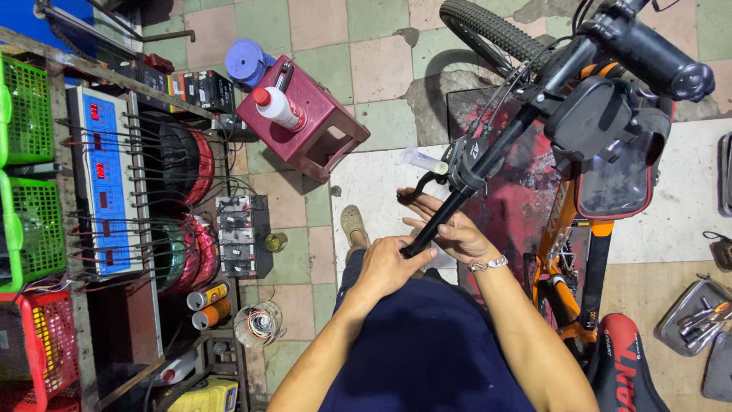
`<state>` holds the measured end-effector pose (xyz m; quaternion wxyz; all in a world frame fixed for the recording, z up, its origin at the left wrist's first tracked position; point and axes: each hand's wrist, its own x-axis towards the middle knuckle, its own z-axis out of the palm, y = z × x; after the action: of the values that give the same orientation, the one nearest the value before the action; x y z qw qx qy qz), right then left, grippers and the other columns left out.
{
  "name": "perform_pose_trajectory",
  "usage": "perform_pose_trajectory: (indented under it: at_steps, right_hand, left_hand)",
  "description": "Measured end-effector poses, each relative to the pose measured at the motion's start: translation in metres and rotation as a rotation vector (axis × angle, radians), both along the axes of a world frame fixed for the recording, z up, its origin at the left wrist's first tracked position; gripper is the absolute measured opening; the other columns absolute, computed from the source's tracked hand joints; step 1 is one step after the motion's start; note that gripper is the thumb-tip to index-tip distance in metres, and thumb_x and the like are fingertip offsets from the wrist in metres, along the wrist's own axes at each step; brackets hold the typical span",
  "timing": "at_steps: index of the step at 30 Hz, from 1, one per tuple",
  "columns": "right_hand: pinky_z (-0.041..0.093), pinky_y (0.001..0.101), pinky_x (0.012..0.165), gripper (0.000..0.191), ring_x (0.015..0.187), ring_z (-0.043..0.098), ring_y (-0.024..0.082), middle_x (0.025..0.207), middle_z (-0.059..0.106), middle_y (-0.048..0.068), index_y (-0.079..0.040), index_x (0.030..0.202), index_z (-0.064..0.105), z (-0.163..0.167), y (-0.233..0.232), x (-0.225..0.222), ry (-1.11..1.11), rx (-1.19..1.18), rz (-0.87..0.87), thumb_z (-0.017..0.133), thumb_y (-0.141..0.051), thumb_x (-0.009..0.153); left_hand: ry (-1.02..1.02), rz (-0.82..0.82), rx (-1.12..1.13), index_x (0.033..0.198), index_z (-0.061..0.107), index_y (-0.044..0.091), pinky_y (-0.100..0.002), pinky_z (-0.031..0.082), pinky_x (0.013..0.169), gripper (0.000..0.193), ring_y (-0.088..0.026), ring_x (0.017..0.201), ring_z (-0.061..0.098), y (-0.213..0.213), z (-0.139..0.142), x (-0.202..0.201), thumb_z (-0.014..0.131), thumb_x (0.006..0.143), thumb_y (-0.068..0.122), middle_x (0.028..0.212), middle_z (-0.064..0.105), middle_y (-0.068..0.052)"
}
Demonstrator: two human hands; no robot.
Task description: The person bleeds a bicycle hydraulic brake system by attaching a funnel to the lever, pouring in fluid from a bottle, and manipulating the lever and internal components using a multi-tool.
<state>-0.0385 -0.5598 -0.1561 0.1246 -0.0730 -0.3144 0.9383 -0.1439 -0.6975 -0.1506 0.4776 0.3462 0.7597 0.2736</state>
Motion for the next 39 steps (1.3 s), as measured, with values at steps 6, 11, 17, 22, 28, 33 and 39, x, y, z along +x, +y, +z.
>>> perform_pose_trajectory:
  at_steps: [6,11,17,22,28,33,39]
  right_hand:
    - [0.035,0.0505,0.124,0.077,0.143,0.051,0.035,0.149,0.055,0.025,0.008,0.146,0.050,-0.017,-0.001,0.007,-0.054,0.102,-0.062,0.082,-0.029,0.086]
    - [0.048,0.0510,0.112,0.050,0.122,0.066,0.035,0.125,0.068,0.022,0.009,0.129,0.060,-0.035,-0.006,0.016,-0.106,0.047,-0.172,0.083,-0.012,0.091]
    - [0.038,0.0520,0.122,0.069,0.142,0.051,0.036,0.144,0.055,0.026,0.009,0.141,0.049,-0.029,-0.005,0.012,-0.083,0.094,-0.149,0.083,-0.019,0.088]
    - [0.024,0.0477,0.128,0.105,0.157,0.030,0.029,0.165,0.032,0.020,-0.004,0.161,0.023,-0.006,-0.003,0.003,-0.001,-0.005,-0.138,0.086,-0.021,0.079]
    - [0.033,0.0442,0.124,0.101,0.143,0.047,0.033,0.151,0.048,0.027,-0.001,0.162,0.024,-0.009,-0.003,0.004,-0.006,-0.029,-0.163,0.083,-0.012,0.081]
    - [0.053,0.0492,0.105,0.072,0.119,0.067,0.033,0.130,0.065,0.027,0.009,0.143,0.045,-0.030,-0.003,0.014,-0.126,-0.025,-0.250,0.081,-0.001,0.082]
    - [0.051,0.0535,0.111,0.059,0.124,0.062,0.036,0.136,0.061,0.030,0.015,0.137,0.049,-0.027,-0.005,0.015,-0.098,0.006,-0.258,0.083,0.000,0.090]
  left_hand:
    - [0.060,-0.033,-0.022,0.091,0.081,0.009,-0.035,0.054,0.061,0.041,-0.021,0.060,0.072,0.000,0.001,-0.002,0.074,0.085,0.049,0.061,0.072,-0.008]
    - [0.024,-0.020,-0.030,0.086,0.080,0.008,-0.035,0.054,0.060,0.040,-0.020,0.060,0.074,0.001,0.002,-0.002,0.075,0.085,0.048,0.062,0.073,-0.007]
    - [0.019,-0.017,-0.012,0.090,0.080,0.010,-0.035,0.055,0.061,0.040,-0.019,0.059,0.074,0.001,0.002,-0.002,0.074,0.084,0.048,0.062,0.073,-0.007]
    - [0.059,-0.026,-0.015,0.092,0.081,0.010,-0.037,0.054,0.060,0.042,-0.021,0.060,0.072,0.000,0.001,-0.001,0.074,0.083,0.050,0.062,0.072,-0.008]
    - [0.064,-0.025,-0.018,0.091,0.081,0.010,-0.037,0.054,0.060,0.043,-0.021,0.059,0.072,0.000,0.000,-0.002,0.074,0.084,0.051,0.062,0.072,-0.008]
    - [0.037,-0.014,-0.013,0.092,0.081,0.011,-0.035,0.054,0.059,0.039,-0.020,0.058,0.073,0.001,0.002,-0.002,0.075,0.084,0.048,0.061,0.072,-0.006]
    - [0.005,-0.021,-0.012,0.090,0.080,0.011,-0.034,0.054,0.060,0.038,-0.018,0.059,0.074,0.000,0.002,-0.002,0.073,0.086,0.048,0.062,0.073,-0.005]
